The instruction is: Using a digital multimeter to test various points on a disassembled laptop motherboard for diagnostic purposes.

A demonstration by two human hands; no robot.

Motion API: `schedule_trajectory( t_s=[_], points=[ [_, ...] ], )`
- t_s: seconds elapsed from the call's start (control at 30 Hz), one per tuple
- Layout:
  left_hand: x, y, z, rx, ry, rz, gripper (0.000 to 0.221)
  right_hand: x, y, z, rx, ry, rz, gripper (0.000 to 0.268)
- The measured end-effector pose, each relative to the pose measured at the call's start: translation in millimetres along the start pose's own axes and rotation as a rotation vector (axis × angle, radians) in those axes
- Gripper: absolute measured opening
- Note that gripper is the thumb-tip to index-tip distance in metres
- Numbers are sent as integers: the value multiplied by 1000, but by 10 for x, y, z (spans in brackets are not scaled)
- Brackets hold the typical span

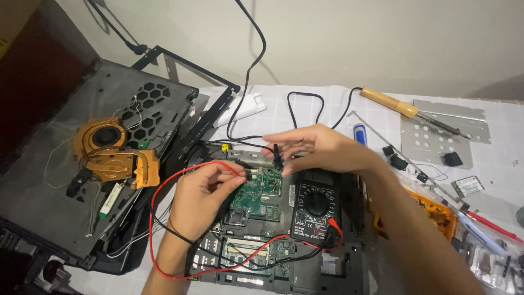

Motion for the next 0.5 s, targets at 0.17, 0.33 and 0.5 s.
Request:
schedule_trajectory(
  t_s=[0.17, 0.33, 0.5],
  points=[
    [11, -30, 7, -15, 116, 84, 11, -581, -22, 290, 267, -135, 581, 62],
    [33, -63, -46, 8, 150, -52, 14, -875, -543, 562, 155, -117, 464, 30],
    [-78, -124, -28, 60, 182, -94, 13, -756, -633, 544, 33, -93, 398, 28]
  ],
)
Point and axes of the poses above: each hand's wrist, its own z-axis away from the middle knuckle, its own y-axis out of the back of the hand, x = y × z, the point moved 1 cm from there along -z, towards the middle knuckle
